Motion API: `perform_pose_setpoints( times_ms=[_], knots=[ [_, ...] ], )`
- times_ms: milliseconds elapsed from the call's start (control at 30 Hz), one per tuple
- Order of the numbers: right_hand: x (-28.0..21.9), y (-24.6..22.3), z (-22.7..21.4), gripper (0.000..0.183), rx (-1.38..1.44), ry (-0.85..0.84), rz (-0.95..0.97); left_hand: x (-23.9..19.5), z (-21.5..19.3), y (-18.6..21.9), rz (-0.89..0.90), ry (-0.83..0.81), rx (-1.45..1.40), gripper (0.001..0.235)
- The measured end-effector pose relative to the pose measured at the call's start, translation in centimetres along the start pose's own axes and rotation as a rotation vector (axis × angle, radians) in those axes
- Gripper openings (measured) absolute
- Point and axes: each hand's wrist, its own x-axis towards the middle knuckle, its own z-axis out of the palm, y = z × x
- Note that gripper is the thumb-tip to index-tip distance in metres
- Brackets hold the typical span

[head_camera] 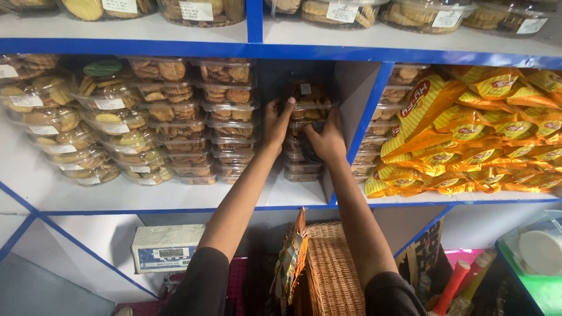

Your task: The person takes plastic containers of cookies from a bakery shelf and then places them back onto the shelf.

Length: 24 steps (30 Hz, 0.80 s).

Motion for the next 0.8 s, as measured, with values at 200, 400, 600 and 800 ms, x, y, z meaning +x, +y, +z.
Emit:
perform_pose_setpoints(
  times_ms=[200,400,600,800],
  knots=[
    [-2.1,-1.0,-0.3,0.089,0.049,0.063,-0.002,-1.9,0.5,2.7,-0.244,-0.007,-0.096,0.104],
    [-1.9,0.5,0.4,0.090,0.052,0.087,0.010,-6.6,3.1,9.7,-0.448,-0.184,-0.134,0.107],
    [-2.4,0.3,0.2,0.086,0.054,0.102,0.027,-6.7,3.0,8.7,-0.387,-0.240,-0.185,0.101],
    [-2.7,0.6,0.7,0.090,-0.010,0.125,0.010,-6.2,2.5,7.5,-0.346,-0.246,-0.162,0.101]
  ],
)
